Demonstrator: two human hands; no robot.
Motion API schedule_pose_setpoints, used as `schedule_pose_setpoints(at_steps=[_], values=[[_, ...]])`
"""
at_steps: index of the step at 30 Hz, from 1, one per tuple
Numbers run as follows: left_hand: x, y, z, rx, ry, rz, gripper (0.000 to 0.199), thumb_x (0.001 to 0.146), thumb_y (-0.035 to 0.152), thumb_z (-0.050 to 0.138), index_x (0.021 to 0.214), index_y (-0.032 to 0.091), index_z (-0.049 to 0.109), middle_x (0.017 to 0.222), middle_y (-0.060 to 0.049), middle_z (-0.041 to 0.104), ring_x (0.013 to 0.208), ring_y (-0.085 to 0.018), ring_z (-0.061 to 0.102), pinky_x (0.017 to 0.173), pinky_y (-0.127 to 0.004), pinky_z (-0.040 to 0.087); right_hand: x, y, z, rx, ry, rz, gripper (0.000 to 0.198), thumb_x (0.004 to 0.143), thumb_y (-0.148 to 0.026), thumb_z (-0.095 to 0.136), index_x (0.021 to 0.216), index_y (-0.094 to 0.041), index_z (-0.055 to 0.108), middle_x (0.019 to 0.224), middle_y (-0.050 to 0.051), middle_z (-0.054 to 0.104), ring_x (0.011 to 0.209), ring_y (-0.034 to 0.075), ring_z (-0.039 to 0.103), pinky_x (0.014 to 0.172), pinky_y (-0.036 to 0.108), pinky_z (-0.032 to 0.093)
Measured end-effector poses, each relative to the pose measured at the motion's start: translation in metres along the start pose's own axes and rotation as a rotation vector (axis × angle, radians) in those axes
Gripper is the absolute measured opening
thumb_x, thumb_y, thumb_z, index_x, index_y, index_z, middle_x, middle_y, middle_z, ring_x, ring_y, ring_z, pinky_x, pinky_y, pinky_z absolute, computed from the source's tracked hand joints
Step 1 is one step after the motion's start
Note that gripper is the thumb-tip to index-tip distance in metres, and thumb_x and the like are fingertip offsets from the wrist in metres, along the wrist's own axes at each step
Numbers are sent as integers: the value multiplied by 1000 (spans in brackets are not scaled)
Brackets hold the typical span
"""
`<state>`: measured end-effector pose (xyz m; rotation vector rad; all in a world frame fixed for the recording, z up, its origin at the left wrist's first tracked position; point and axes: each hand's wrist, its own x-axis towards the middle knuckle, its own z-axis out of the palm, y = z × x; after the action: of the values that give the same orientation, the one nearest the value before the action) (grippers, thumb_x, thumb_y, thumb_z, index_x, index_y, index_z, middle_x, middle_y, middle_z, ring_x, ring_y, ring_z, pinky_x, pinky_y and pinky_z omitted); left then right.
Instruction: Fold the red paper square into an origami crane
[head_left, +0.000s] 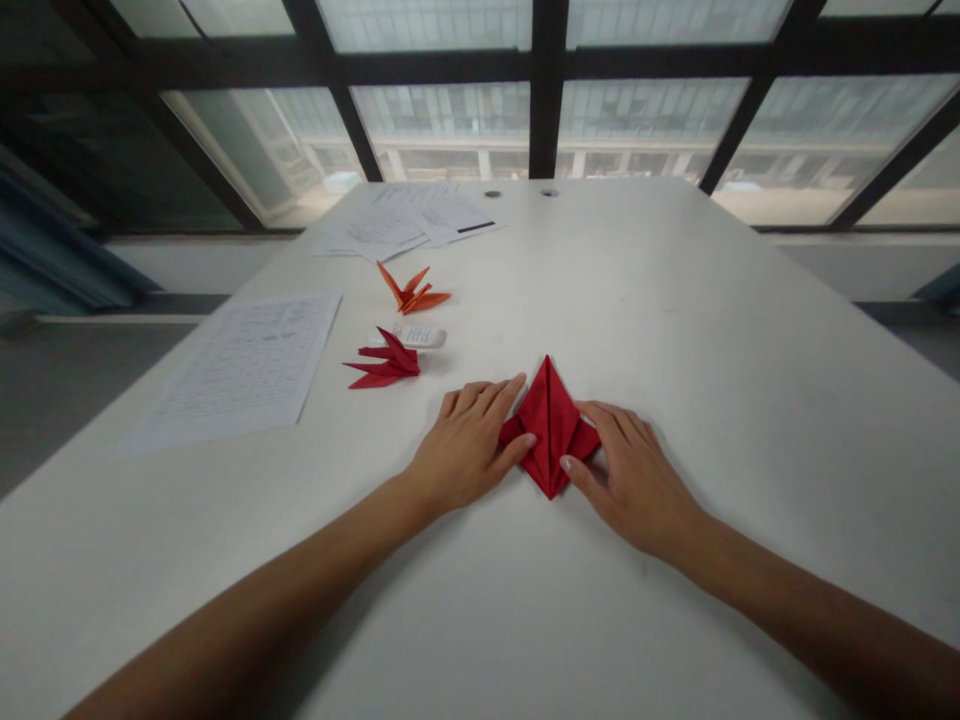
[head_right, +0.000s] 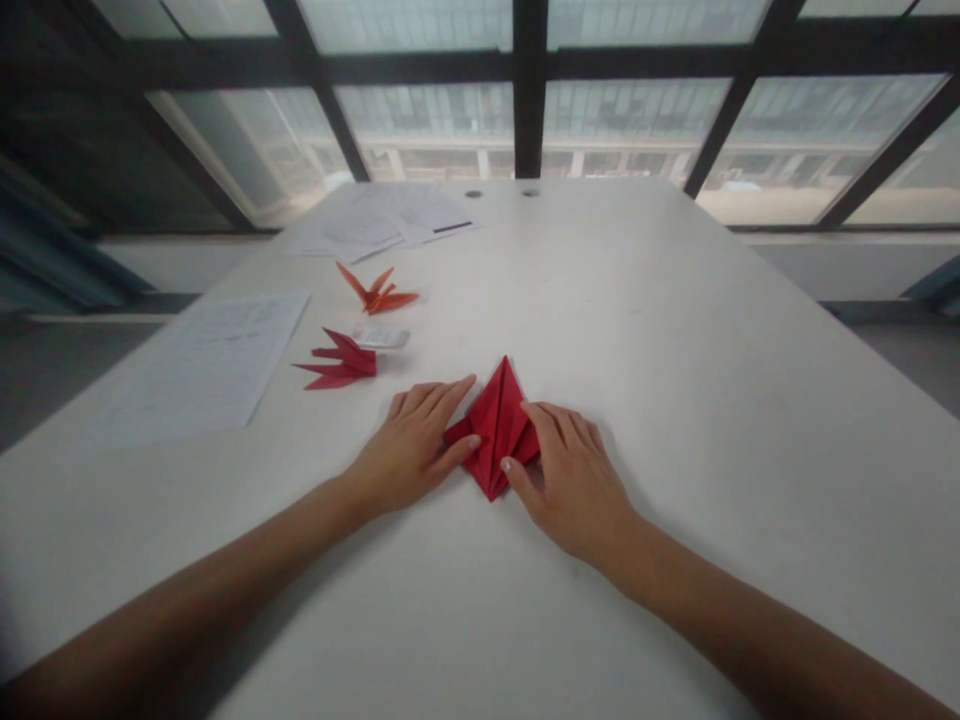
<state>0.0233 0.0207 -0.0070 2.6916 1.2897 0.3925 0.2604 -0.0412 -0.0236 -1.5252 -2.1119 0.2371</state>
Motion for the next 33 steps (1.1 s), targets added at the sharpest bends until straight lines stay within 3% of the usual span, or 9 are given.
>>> schedule_pose_setpoints(at_steps=[7, 14, 21, 27, 31, 33], values=[[-2, -1, -4, -74, 40, 40, 64, 105, 49, 47, 159, 18, 32, 157, -15, 46, 140, -32, 42, 113, -51, 36, 0, 2, 1, 39, 23, 6, 49, 96, -28, 57, 143, -17, 46, 141, 17, 60, 130, 33, 55, 111, 56, 45], [-2, 2, -6, -113, 9, 90, 42, 97, 32, 60, 136, 19, 53, 118, -10, 67, 111, -29, 56, 99, -47, 42, 2, 4, 3, -10, 83, 63, 40, 93, -29, 61, 131, -20, 54, 132, 14, 66, 123, 34, 59, 105, 57, 46], [-1, 5, -12, -89, -55, 164, 20, 102, 27, 51, 114, 24, 67, 101, -5, 68, 99, -25, 56, 90, -42, 42, 4, 3, 2, 71, 71, 51, 35, 89, -22, 65, 123, -24, 59, 124, 9, 71, 118, 32, 62, 104, 57, 42], [-5, 7, -15, -79, -9, 176, 30, 98, 43, 59, 117, 21, 65, 114, -8, 67, 105, -27, 57, 95, -46, 42, 5, 2, -1, 176, 51, 35, 25, 93, -16, 57, 116, -26, 62, 118, 7, 71, 113, 28, 63, 104, 55, 43], [-9, 13, -15, -74, -16, 267, 58, 90, 59, 66, 134, 22, 58, 134, -10, 63, 117, -31, 56, 101, -50, 41, 5, 2, -1, 176, 65, 35, 32, 91, -11, 55, 117, -26, 62, 123, 8, 66, 121, 27, 59, 107, 55, 43], [-11, 18, -14, -64, -42, 241, 71, 85, 68, 68, 141, 26, 54, 137, -8, 63, 118, -32, 57, 102, -52, 42, 5, 2, -1, 193, 76, 39, 33, 90, -9, 53, 118, -26, 61, 123, 8, 65, 122, 27, 58, 107, 54, 43]])
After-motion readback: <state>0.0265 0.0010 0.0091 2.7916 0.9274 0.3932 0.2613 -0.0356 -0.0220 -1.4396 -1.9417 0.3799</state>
